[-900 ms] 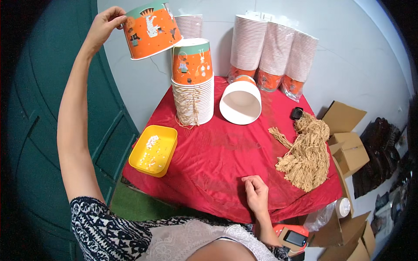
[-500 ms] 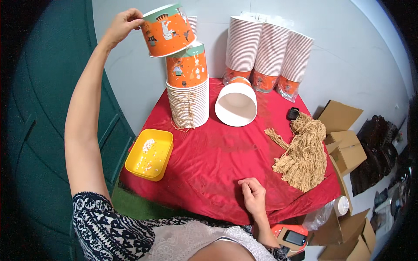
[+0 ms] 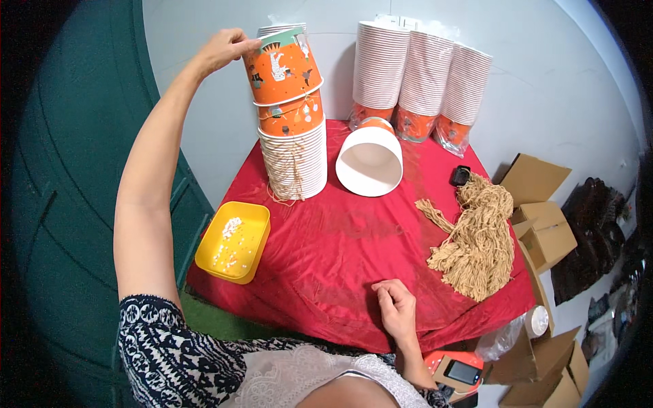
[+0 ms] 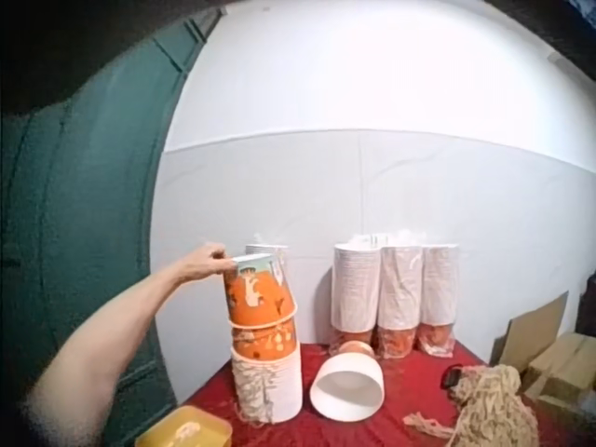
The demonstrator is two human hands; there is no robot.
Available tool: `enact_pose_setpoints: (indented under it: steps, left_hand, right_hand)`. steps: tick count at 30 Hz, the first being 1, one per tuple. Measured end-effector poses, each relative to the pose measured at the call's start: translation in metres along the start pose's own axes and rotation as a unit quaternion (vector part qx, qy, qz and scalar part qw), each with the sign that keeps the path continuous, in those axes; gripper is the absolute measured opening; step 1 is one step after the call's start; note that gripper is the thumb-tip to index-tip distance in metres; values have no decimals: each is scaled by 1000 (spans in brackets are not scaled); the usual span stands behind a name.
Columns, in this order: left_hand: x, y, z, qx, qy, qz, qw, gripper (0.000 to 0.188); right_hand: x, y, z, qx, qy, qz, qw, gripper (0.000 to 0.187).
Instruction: Assembling toy components by threading string through paper cups.
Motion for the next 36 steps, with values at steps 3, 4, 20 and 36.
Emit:
enact_pose_setpoints:
  steps: [3,4,20,36]
  left_hand:
    - [-3,10,-6,-30,2,6,1000,50]
    - [-3,12,-6,-50,8,7,999,50]
    - [5,33,33,86,23,-52,995,12]
    - [9,34,25,92,1,-43,995,16]
  right_hand:
    - [0,0,-1,-8,3,-1,1000,13]
    - [0,0,-1,-9,1,-1,1000,13]
    - [-1,0,-1,-14,-1,-7,1000,13]
    - [-3,0,-3,-4,0,-5,1000,14]
Point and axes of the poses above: each hand's wrist, its own x-axis away from the middle knuckle, its own y-axis out of the palm, z = x × y, the point moved 3 cm from there along -x, towards the middle knuckle, and after that the axes turned 5 degrees about -y, right-handed, at the moved point
